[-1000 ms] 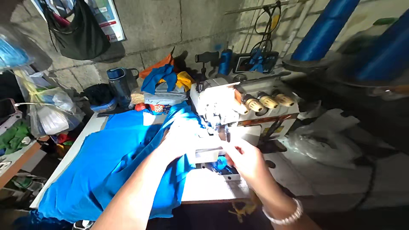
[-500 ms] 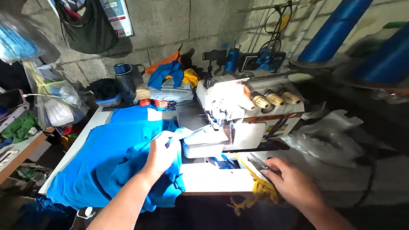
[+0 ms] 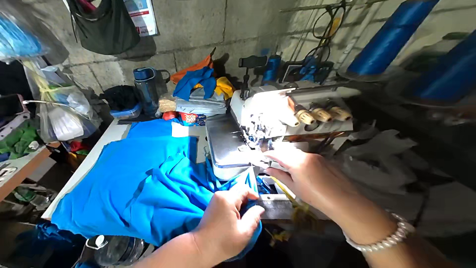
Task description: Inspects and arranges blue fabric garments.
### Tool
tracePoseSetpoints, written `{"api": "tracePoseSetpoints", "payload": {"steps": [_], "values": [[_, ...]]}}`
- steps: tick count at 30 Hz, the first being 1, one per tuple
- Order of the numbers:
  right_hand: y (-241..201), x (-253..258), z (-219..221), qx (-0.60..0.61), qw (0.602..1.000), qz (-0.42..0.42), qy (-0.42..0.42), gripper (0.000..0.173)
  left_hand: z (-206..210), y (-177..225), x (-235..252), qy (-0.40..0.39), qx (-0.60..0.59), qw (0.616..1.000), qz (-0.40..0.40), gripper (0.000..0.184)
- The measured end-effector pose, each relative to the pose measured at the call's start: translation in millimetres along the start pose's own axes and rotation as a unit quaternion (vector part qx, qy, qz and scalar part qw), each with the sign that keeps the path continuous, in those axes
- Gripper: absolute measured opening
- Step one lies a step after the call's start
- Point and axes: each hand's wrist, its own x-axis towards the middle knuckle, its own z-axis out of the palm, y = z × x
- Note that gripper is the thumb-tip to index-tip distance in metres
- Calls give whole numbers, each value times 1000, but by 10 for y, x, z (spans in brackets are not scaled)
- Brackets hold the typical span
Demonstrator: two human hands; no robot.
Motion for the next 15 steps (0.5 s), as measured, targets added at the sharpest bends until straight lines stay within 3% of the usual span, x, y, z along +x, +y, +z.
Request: {"api": "tracePoseSetpoints", "payload": {"steps": [3, 6, 7, 9, 11, 13, 15], "values": [[-21, 53, 136, -7, 997, -61, 49, 11, 81, -140, -38, -45, 26, 998, 30, 19], [25, -68, 198, 66, 995, 5, 68, 21, 18, -235, -89, -158, 153, 976, -9, 34], [81, -167, 180, 105, 991, 52, 68, 27, -36, -273, -109, -151, 191, 970, -22, 38], [279, -447, 176, 125, 981, 135, 63, 42, -212, -370, -84, -51, 245, 966, -61, 30], [509, -747, 286, 107, 974, 199, 21, 41, -471, -441, 91, 40, 296, 948, -113, 23], [578, -919, 377, 54, 966, 251, -27, 34, -655, -542, 352, 21, 318, 929, -187, 42], [577, -961, 443, -15, 963, 266, -45, 32, -661, -817, 565, -21, 310, 930, -198, 65]]}}
